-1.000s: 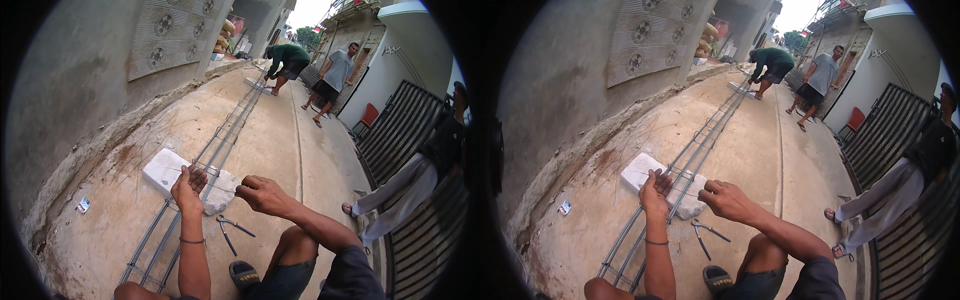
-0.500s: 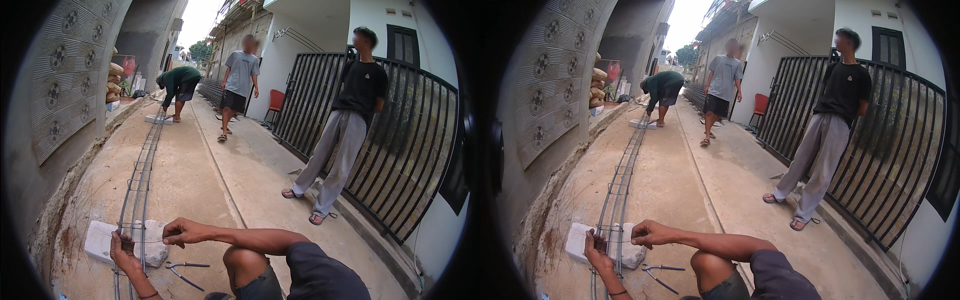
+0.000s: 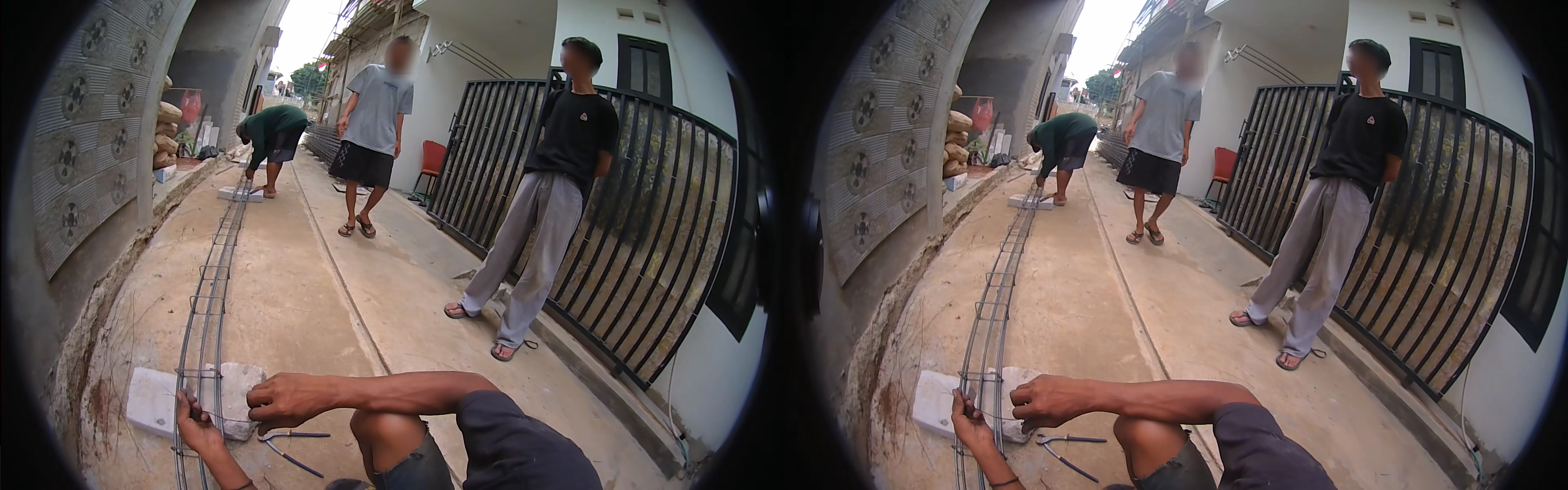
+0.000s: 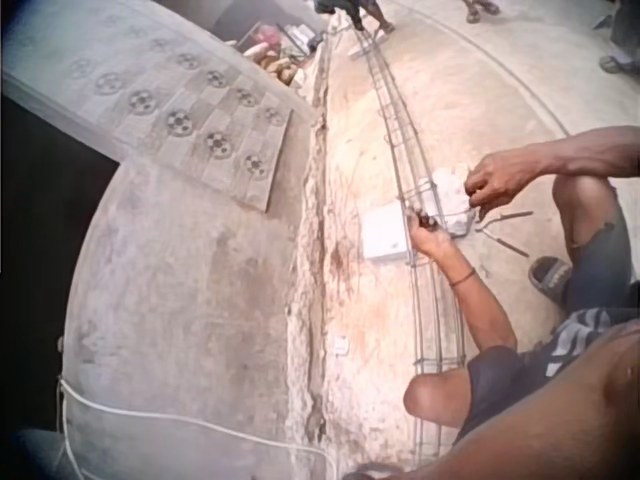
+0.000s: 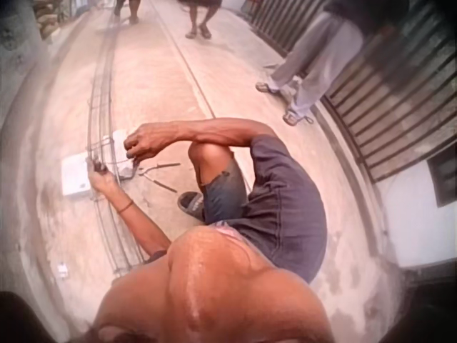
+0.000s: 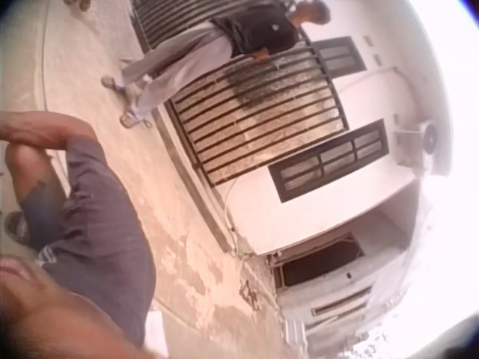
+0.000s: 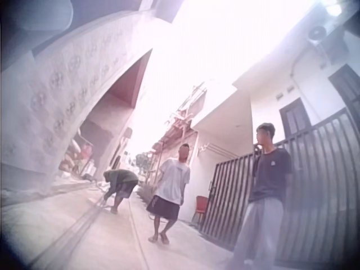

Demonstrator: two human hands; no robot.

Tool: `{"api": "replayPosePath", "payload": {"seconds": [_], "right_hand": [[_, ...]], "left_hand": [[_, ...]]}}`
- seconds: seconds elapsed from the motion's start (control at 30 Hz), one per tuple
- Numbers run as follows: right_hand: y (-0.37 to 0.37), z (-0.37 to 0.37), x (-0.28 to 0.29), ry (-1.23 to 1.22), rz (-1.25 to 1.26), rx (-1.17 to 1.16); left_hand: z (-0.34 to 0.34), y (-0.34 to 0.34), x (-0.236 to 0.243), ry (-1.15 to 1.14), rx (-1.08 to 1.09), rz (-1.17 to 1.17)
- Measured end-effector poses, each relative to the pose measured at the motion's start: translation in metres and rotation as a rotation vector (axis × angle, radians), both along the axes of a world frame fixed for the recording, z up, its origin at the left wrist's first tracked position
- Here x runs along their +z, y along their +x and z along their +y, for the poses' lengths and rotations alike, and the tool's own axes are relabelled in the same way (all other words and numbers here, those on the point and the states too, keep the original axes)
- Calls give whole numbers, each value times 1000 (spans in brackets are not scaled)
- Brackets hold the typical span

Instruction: The person constructs a rebar cage by wrapping wire around the steel bars and twisting the wire tight using pliers and by hand.

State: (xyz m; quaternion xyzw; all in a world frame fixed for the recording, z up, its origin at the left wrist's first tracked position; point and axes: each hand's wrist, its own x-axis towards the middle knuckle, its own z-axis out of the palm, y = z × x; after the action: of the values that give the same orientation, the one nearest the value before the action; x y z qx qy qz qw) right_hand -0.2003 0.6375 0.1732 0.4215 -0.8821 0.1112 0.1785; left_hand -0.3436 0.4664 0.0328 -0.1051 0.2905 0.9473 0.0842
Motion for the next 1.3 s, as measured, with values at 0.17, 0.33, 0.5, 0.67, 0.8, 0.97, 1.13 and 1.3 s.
{"api": "replayPosePath", "payload": {"seconds": [0.17, 0.33, 0.5, 0.67, 0.8, 0.97, 1.13, 1.3], "right_hand": [[-5, -1, 0, -364, -64, -78], [-6, 11, -8, -1039, -1006, -350], [-6, 6, -8, -1338, -1320, -414], [-16, 17, -11, -1436, -1555, -511], [-9, 41, 7, -1265, -1290, -646], [-22, 55, 7, -1342, -972, -181], [-46, 42, -55, -1410, -757, -198], [-60, 11, -99, -1267, -812, -312]], "left_hand": [[-10, 5, 11, -106, 31, 66], [-23, -3, -5, 646, -89, 395], [-25, 3, -7, 681, -145, 556], [-31, 16, 3, 567, -128, 813], [-1, 27, 28, 509, -94, 442], [12, 51, 27, 312, -50, 36], [59, 110, -16, 222, -289, -239], [72, 144, -43, -88, -601, -344]]}}
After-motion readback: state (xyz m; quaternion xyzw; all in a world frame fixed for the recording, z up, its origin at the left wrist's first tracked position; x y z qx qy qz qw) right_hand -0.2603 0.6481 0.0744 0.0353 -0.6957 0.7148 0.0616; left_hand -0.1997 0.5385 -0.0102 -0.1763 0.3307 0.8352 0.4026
